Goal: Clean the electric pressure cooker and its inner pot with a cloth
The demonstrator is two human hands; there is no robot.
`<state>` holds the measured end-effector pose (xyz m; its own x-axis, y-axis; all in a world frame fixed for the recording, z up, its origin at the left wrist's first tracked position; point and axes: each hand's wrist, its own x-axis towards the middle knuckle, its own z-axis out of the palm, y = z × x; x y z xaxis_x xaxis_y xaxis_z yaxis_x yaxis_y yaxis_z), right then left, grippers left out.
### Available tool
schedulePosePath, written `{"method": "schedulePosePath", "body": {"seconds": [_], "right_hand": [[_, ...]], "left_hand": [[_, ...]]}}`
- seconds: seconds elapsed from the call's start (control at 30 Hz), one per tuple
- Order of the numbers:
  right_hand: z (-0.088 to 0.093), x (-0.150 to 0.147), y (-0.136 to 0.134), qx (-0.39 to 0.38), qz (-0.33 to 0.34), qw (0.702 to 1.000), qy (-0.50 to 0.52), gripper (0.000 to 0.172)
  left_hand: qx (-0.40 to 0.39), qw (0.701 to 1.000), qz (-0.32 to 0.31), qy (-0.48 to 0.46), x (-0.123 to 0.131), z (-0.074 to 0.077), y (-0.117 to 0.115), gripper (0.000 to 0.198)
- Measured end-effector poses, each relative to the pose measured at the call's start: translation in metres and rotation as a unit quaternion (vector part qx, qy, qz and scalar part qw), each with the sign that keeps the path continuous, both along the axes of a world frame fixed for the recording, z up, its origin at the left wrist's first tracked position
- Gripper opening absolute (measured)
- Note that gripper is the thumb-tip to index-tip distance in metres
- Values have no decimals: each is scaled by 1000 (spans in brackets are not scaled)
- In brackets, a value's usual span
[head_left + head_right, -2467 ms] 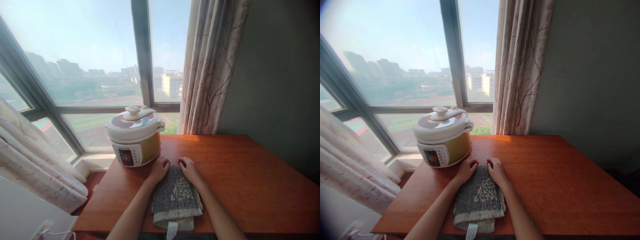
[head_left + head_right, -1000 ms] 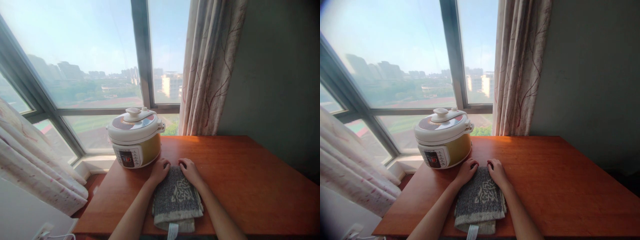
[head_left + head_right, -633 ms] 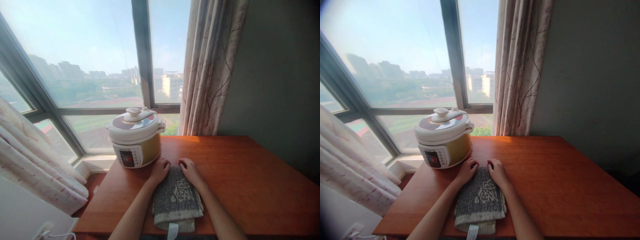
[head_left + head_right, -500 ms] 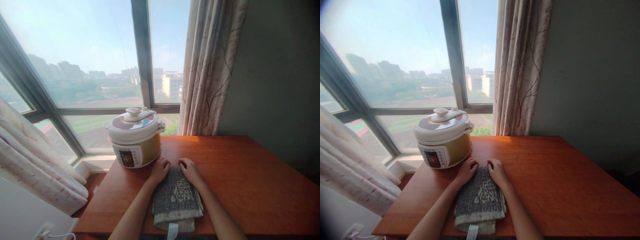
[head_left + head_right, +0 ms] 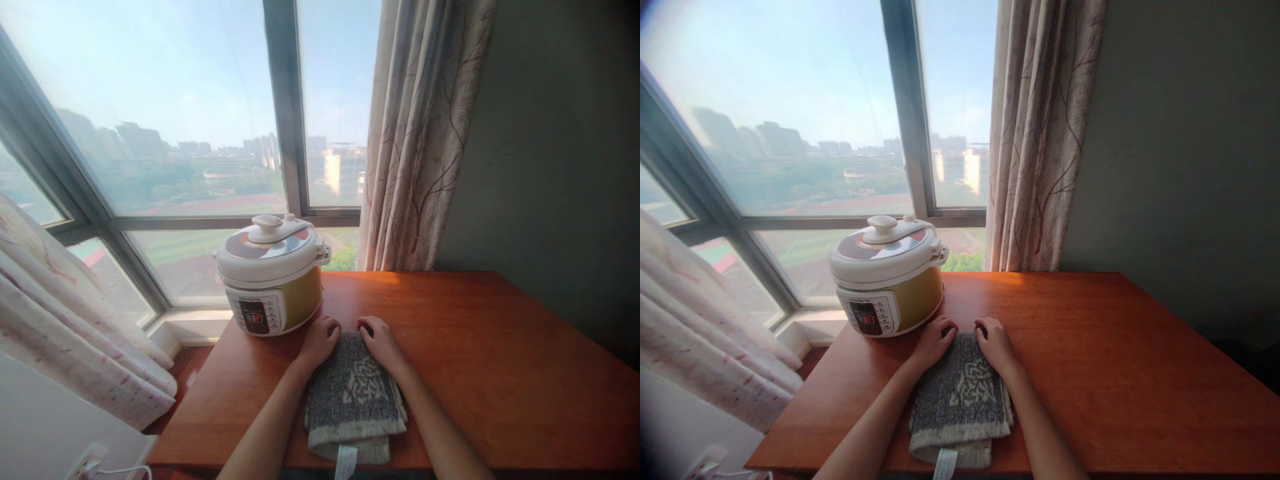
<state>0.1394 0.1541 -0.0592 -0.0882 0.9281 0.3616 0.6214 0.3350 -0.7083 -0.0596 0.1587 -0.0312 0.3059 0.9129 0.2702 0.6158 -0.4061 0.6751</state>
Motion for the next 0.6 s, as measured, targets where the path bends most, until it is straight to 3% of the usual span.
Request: {"method": "schedulePosePath", "body": {"seconds": [0.6], "right_hand": [[-2, 0, 1, 2, 0, 1000, -1, 26]], "left_hand": [[5, 1000, -5, -5, -1, -2, 1, 19]]}}
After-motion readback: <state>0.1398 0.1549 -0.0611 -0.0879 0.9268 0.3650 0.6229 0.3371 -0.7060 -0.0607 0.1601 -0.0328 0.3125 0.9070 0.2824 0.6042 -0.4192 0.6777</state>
